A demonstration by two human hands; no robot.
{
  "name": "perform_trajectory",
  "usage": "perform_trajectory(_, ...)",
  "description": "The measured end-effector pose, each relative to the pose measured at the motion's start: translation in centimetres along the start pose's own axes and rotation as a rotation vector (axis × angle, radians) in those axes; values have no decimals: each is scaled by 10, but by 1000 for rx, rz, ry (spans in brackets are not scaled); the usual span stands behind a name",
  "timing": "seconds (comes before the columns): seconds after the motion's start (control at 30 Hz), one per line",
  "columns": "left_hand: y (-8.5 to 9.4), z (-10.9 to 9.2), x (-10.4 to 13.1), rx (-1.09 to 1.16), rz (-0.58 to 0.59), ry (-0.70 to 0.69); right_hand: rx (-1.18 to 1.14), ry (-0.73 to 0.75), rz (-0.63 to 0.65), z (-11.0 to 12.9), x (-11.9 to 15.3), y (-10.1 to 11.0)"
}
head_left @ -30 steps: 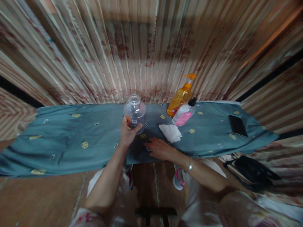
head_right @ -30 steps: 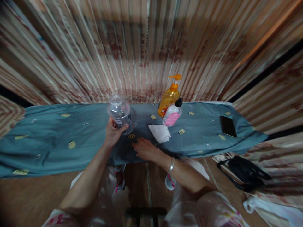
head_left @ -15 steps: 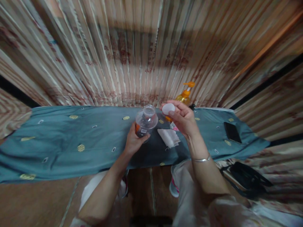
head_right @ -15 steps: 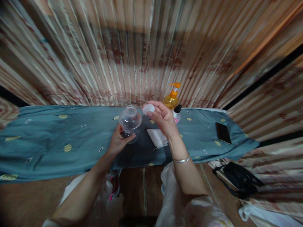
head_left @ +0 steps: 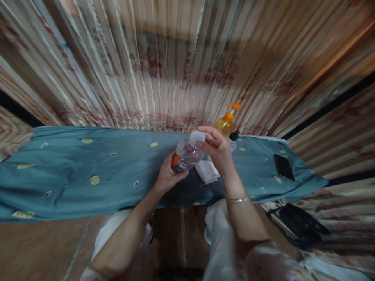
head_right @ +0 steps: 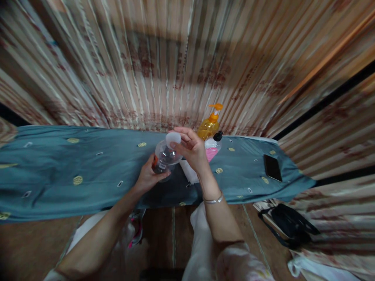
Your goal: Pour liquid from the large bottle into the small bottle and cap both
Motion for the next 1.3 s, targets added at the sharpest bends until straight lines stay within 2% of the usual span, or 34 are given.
perform_trajectory(0.1, 2, -5, -3, -31, 26, -29, 171, 77, -49, 15, 6, 11)
perform_trajectory(0.2, 7, -12, -7, -82, 38, -64, 491, 164, -74, 38, 16, 20)
perform_trajectory(0.3, 10, -19, -10, -134, 50, -102, 743, 201, 0, 54, 25, 19)
perform_trajectory(0.43, 11, -24, -13, -196, 66, -137, 901, 169, 106, 60, 33, 16)
perform_trajectory(0.73, 6, -29, -14, -301, 91, -206, 938, 59, 172, 51, 39, 28)
perform_trajectory(1.0, 7, -30, -15, -364, 89, -226, 1115, -44, 194, 42, 39, 28)
perform_trajectory(1.13, 7, -30, -15, -380, 88, -227, 1102, -27, 175, 43, 39, 27)
perform_trajectory(1.3, 7, -30, -17, -389, 88, -231, 947, 40, 154, 47, 39, 27)
Point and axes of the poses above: each hand's wrist, its own x-axis away from the middle knuckle, its own y-axis out of the back of the hand, z = x × y, the point moved 10 cm from there along -x, towards the middle knuckle, and after that the axes turned 7 degrees about x, right-handed, at the moved point
